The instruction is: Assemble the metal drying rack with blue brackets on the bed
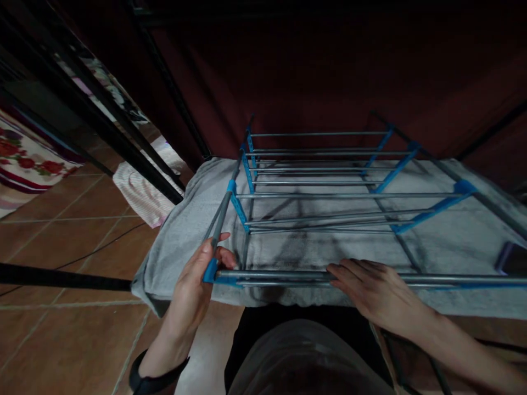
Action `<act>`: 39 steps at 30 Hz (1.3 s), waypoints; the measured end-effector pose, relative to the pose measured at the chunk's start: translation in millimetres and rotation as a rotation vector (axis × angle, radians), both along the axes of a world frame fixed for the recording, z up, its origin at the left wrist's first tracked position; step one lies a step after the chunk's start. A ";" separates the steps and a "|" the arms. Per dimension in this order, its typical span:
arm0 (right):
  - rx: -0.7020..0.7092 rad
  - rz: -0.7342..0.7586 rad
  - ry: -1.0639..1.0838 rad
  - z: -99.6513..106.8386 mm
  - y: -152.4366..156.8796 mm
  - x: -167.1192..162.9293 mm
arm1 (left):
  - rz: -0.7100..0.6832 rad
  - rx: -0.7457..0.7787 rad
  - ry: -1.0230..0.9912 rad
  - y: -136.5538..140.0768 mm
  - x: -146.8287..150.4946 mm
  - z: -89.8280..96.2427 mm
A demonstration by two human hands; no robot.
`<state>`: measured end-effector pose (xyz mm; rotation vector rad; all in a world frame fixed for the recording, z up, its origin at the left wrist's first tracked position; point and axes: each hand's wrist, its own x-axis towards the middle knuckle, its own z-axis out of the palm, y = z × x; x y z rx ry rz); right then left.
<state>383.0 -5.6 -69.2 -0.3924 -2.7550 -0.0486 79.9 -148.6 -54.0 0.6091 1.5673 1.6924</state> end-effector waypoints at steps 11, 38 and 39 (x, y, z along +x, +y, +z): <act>-0.022 0.028 0.007 -8.4 -2.6 3.2 | -0.040 0.045 -0.029 2.4 0.3 -1.4; -0.009 0.054 0.047 -3.2 -2.1 4.1 | -0.044 0.069 -0.020 0.3 2.7 -1.8; -0.014 0.051 0.049 -3.5 -2.0 4.1 | -0.036 0.065 -0.020 0.6 3.0 -1.6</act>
